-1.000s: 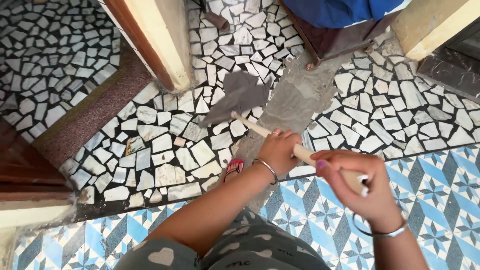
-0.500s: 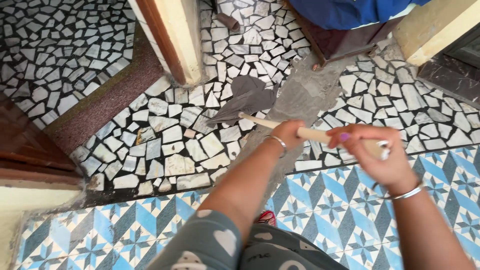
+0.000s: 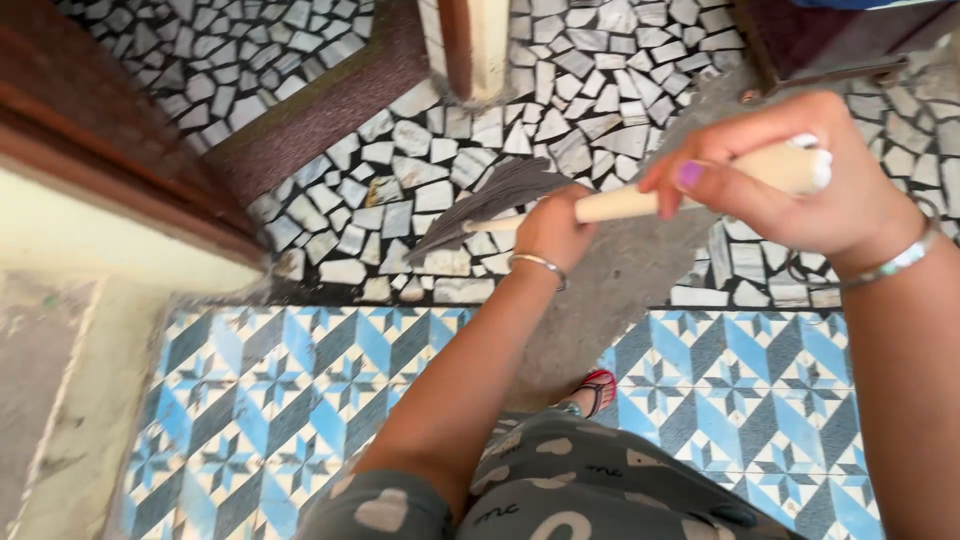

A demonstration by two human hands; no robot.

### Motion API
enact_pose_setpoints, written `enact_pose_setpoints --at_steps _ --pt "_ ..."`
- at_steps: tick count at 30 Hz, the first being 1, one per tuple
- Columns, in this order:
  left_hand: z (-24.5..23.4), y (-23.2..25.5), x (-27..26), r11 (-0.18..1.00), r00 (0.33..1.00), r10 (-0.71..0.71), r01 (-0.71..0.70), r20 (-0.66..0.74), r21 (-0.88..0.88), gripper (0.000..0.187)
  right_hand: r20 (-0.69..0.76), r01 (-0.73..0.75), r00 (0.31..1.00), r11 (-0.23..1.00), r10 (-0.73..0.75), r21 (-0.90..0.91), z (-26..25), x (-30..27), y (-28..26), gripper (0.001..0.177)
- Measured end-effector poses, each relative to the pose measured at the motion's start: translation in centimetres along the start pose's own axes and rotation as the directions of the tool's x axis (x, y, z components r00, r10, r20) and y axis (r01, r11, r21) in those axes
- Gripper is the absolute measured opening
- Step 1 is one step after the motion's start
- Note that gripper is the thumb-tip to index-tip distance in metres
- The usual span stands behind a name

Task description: The recorder uses a squeegee to clean a cloth on the floor and then washes the cloth in a bucket of water.

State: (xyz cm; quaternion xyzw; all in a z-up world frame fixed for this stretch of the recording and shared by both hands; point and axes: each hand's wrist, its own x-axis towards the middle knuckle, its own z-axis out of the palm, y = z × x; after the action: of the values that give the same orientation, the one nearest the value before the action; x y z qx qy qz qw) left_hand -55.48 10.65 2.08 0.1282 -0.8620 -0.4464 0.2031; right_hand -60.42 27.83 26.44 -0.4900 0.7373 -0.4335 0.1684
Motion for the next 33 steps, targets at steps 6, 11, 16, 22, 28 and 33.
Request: enact_pose_setpoints --at_steps 6,11,16,22,28,33 --pt "-11.9 -3.1 -11.1 0.985 0.978 -0.107 0.128 -0.179 0.114 0.023 0.265 0.258 0.925 0.962 -0.274 0.093 9.0 2.4 -6.6 0.017" --pt "-18.3 -4.1 -20.6 0.945 0.925 -0.218 0.28 -0.312 0.168 0.021 0.384 0.337 0.815 0.894 -0.434 0.295 16.5 2.4 -9.9 0.012" --pt "-20.1 -3.7 -29.2 0.875 0.852 -0.323 0.435 -0.412 0.211 0.025 0.412 0.435 0.668 0.774 -0.62 0.459 22.0 -0.9 -11.1 0.018" --pt "-13.3 -4.5 -36.0 0.882 0.835 -0.284 0.42 -0.471 0.214 0.025 0.505 0.322 0.674 0.83 -0.539 0.456 22.2 -10.2 -7.6 0.032" --pt "-0.6 1.3 -34.1 0.874 0.829 -0.397 0.473 -0.394 0.115 0.026 0.371 0.097 0.894 0.916 -0.252 0.389 14.5 -22.1 -0.8 0.014" --pt "10.0 6.6 -32.4 0.959 0.928 -0.2 0.251 -0.314 0.133 0.024 0.158 -0.056 0.987 0.919 -0.008 0.391 7.2 -31.4 2.8 0.02"
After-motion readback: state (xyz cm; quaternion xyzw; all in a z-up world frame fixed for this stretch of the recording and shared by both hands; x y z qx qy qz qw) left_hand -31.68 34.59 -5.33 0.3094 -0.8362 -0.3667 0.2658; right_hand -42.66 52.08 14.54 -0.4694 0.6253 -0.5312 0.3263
